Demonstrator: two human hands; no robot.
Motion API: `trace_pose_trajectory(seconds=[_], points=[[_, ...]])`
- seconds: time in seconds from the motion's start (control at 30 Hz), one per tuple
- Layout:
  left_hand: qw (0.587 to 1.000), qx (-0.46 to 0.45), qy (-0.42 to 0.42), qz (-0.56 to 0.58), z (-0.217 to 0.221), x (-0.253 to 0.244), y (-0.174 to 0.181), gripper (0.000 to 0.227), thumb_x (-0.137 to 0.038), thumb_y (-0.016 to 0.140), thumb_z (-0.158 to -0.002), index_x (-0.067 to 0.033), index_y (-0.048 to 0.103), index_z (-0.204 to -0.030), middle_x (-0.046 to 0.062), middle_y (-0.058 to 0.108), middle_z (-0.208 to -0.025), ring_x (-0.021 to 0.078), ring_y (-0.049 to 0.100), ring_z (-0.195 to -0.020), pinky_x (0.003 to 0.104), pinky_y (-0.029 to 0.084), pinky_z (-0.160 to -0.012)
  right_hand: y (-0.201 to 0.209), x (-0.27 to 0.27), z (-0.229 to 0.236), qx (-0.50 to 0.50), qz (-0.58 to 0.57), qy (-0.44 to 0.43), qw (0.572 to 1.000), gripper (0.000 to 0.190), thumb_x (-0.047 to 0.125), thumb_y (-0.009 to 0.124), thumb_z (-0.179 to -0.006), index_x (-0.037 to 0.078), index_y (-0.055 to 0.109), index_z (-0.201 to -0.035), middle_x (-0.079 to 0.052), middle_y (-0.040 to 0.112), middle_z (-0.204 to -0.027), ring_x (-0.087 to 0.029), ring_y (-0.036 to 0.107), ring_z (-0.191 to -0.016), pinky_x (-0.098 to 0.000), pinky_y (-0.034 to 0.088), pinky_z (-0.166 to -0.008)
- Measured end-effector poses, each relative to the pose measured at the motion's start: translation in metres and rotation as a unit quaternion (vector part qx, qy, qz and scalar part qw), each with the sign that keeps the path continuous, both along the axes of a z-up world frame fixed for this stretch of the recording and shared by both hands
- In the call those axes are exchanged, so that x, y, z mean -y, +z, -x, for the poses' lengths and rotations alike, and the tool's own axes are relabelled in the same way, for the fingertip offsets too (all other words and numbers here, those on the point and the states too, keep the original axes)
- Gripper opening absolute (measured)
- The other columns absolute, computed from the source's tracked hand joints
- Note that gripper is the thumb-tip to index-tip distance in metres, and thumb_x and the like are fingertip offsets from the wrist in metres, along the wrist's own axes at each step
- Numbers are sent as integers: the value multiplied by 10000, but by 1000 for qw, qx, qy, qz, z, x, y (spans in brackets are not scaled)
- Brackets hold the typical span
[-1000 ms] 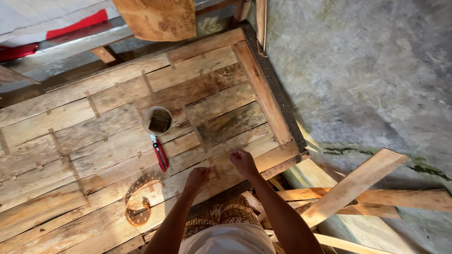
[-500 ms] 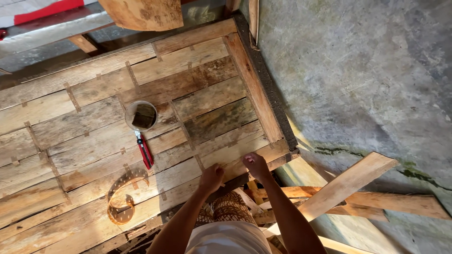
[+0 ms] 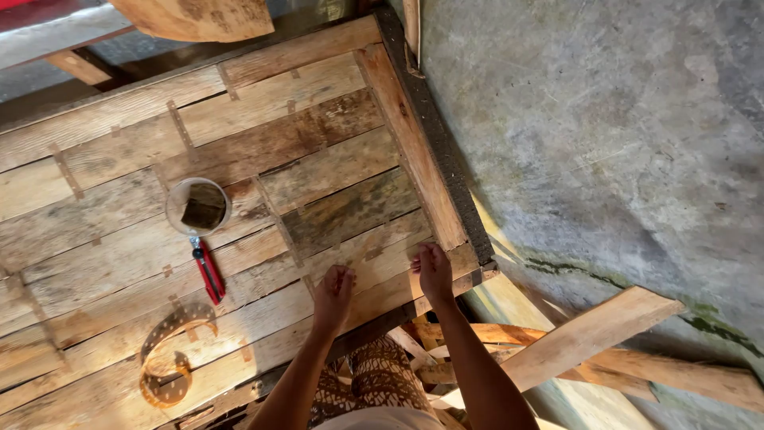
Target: Repairing or installing sections of a wooden or bamboo floor surface by fitting small pieces into gaps.
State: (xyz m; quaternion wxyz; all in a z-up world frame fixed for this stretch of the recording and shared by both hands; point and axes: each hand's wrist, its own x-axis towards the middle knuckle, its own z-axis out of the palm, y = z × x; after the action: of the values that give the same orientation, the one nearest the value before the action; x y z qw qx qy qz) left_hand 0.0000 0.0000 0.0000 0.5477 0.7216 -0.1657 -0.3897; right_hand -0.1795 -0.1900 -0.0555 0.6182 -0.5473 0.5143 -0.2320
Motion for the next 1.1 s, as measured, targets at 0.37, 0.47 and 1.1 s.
trace_pose_trajectory(seconds=[0.37,0.47,1.1], points=[[987,72,-14,-144,8,18,2,310,-372,586,-1029,-87,706,-1025,42,779,-842,152,745,-766,329,573,-695,37,9,5,5,-44,-26,999,414,346,394,-1095,35,651,-1190,-34,649,-793,-108,617,-621,-286,500,-540],[991,62,-5,-116,8,15,-8,303,-359,594,-1027,-76,702,-1022,48,777,-848,151,746,-775,318,576,-706,36,9,9,5,-38,-58,998,428,337,386,-1108,14,661,-1165,-47,589,-716,-115,526,-552,-297,423,-478],[980,38,-171,-100,37,-27,9,301,-331,576,-1012,-54,687,-969,52,641,-662,169,596,-541,381,493,-547,38,-31,14,-14,-32,147,989,234,172,650,-1005,34,672,-1193,-38,707,-949,-115,696,-833,-280,537,-703]])
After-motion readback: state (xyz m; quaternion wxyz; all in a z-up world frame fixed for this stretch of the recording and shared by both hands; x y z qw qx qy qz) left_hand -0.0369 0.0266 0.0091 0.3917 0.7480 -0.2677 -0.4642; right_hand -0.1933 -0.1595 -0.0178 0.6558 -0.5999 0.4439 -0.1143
